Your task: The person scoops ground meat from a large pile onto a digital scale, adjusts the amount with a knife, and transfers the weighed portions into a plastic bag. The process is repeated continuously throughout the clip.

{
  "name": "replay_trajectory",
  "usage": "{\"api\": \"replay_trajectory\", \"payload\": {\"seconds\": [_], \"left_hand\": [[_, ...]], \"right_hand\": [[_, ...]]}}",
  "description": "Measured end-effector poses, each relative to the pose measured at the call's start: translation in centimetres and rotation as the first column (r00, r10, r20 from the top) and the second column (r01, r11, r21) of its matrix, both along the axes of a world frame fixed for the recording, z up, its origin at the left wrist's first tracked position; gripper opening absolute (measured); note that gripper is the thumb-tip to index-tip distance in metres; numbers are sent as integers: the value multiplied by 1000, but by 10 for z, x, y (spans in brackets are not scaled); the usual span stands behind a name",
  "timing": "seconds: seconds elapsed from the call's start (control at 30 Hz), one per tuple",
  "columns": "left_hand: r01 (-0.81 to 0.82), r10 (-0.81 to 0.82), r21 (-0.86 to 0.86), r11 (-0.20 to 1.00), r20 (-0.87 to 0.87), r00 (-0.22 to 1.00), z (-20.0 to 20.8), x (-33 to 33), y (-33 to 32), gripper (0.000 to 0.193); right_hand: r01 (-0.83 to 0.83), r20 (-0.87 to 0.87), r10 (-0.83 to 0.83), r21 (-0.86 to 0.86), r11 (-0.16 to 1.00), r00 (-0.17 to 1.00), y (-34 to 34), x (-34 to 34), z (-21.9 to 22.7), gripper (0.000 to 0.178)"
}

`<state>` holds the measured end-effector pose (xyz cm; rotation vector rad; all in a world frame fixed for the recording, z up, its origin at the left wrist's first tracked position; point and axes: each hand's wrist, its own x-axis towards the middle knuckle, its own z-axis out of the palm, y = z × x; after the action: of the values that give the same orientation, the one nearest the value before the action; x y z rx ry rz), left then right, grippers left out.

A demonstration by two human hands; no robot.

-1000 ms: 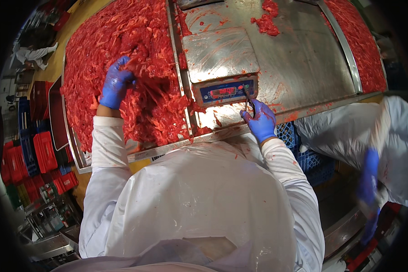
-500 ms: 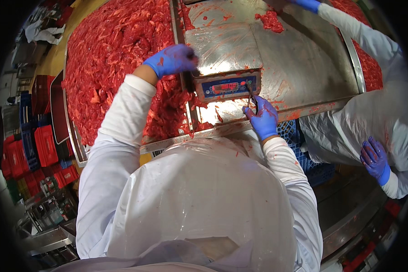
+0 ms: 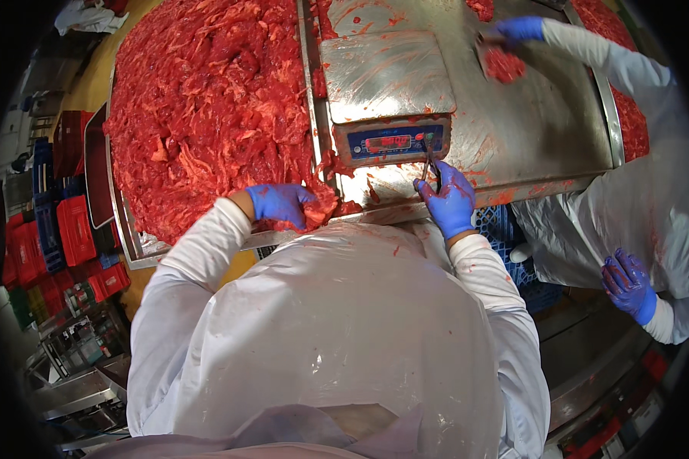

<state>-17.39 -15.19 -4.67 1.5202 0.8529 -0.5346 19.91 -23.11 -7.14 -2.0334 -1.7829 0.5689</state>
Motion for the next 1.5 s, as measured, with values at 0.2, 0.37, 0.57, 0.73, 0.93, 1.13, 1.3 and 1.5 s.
{"api": "replay_trajectory", "payload": {"seconds": [0.2, 0.37, 0.57, 0.73, 0.93, 1.13, 1.3, 1.5], "left_hand": [[-223, 368, -347, 911, 438, 820, 134, 27, 86, 27], [-390, 477, -325, 861, 781, 402, 152, 83, 122, 38], [-450, 88, 618, 645, 525, 847, 116, 108, 172, 42], [-310, 193, 799, 516, 244, 950, 109, 55, 236, 42], [254, 99, 854, 455, -332, 938, -11, 60, 179, 52], [-361, 152, 467, 807, 426, 892, -3, 1, 90, 43], [-362, 333, 847, 390, 237, 913, -2, 45, 13, 49], [-675, 550, 606, 422, 421, 721, -23, 44, 79, 29]], "right_hand": [[-1, 30, 2, -12, 1000, 1000, 0, 3, 0, 62], [-7, 26, 7, -17, 1000, 1000, 2, 3, 1, 62], [-6, 27, 8, -55, 998, 1000, 1, 4, 0, 62], [-13, 55, 18, -81, 997, 998, 1, 2, 7, 61], [-44, 32, 46, -46, 998, 998, 5, 4, 4, 60], [-27, 30, 28, -51, 998, 999, 2, 3, 4, 60], [-29, 32, 30, -14, 999, 999, 0, 6, -2, 61], [-37, 28, 39, -56, 998, 999, 3, 2, 7, 62]]}}
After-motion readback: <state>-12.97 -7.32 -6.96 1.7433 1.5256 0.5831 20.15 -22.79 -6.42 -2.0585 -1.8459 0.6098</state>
